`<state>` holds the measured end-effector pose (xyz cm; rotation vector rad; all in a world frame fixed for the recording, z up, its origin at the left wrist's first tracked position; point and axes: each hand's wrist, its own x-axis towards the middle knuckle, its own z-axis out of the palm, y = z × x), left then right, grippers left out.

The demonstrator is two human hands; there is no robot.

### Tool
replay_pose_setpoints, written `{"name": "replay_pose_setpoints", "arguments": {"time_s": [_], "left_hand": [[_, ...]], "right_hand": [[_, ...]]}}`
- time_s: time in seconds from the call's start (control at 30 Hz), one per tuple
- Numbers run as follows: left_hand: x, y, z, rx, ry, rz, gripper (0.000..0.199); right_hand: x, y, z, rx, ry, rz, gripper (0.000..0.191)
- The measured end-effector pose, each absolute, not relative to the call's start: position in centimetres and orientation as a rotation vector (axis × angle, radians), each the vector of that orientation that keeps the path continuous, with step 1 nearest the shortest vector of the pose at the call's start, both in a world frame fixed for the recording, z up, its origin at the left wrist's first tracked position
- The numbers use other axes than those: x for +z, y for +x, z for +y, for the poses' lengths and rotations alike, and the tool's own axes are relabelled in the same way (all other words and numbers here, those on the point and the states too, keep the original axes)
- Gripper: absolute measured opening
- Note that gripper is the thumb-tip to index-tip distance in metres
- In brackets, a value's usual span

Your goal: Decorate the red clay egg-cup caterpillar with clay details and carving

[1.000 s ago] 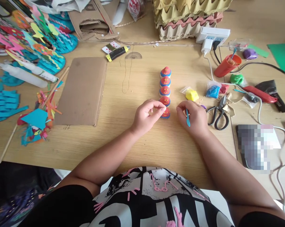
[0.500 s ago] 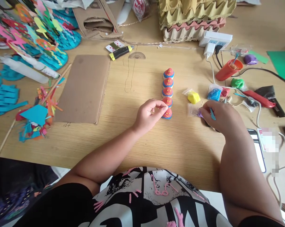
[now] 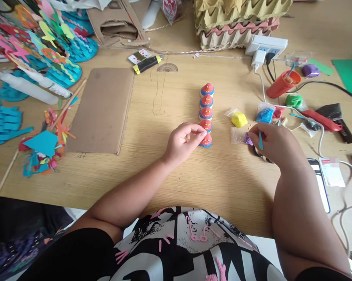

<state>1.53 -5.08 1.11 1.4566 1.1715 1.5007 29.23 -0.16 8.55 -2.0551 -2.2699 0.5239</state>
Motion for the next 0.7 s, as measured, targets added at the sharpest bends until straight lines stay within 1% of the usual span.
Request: {"name": "replay_pose_setpoints", "arguments": {"time_s": [0.23, 0.3, 0.37, 0.4, 0.43, 0.53, 0.6, 0.7], "left_hand": [[1.0, 1.5, -5.1, 1.527, 1.427, 1.137, 0.027], [1.0, 1.6, -5.1, 1.534, 1.39, 1.118, 0.028], [1.1, 1.6, -5.1, 1.52, 1.341, 1.097, 0.029], [1.2, 1.6, -5.2, 1.504, 1.319, 1.09, 0.03], [1.3, 1.6, -5.3, 1.487, 1.304, 1.084, 0.03], [1.6, 1.7, -5.6, 1.461, 1.309, 1.056, 0.028], [1.7, 1.7, -5.8, 1.465, 1.357, 1.038, 0.025], [1.8, 1.6, -5.8, 1.483, 1.527, 1.055, 0.018]], "right_hand": [[8.0, 30.2, -0.3, 0.523, -1.891, -2.232, 0.025], [8.0, 30.2, -0.4, 0.499, -1.859, -2.154, 0.024], [7.9, 29.4, -0.8, 0.543, -1.79, -1.999, 0.019], [7.9, 28.7, -1.1, 0.618, -1.739, -1.899, 0.015], [7.7, 27.8, -1.6, 0.765, -1.662, -1.752, 0.016], [6.9, 24.3, -3.2, 1.311, -1.305, -1.503, 0.029], [6.3, 22.2, -4.1, 1.523, -1.194, -1.427, 0.036], [5.8, 20.4, -5.1, 1.734, -1.09, -1.236, 0.039]]}}
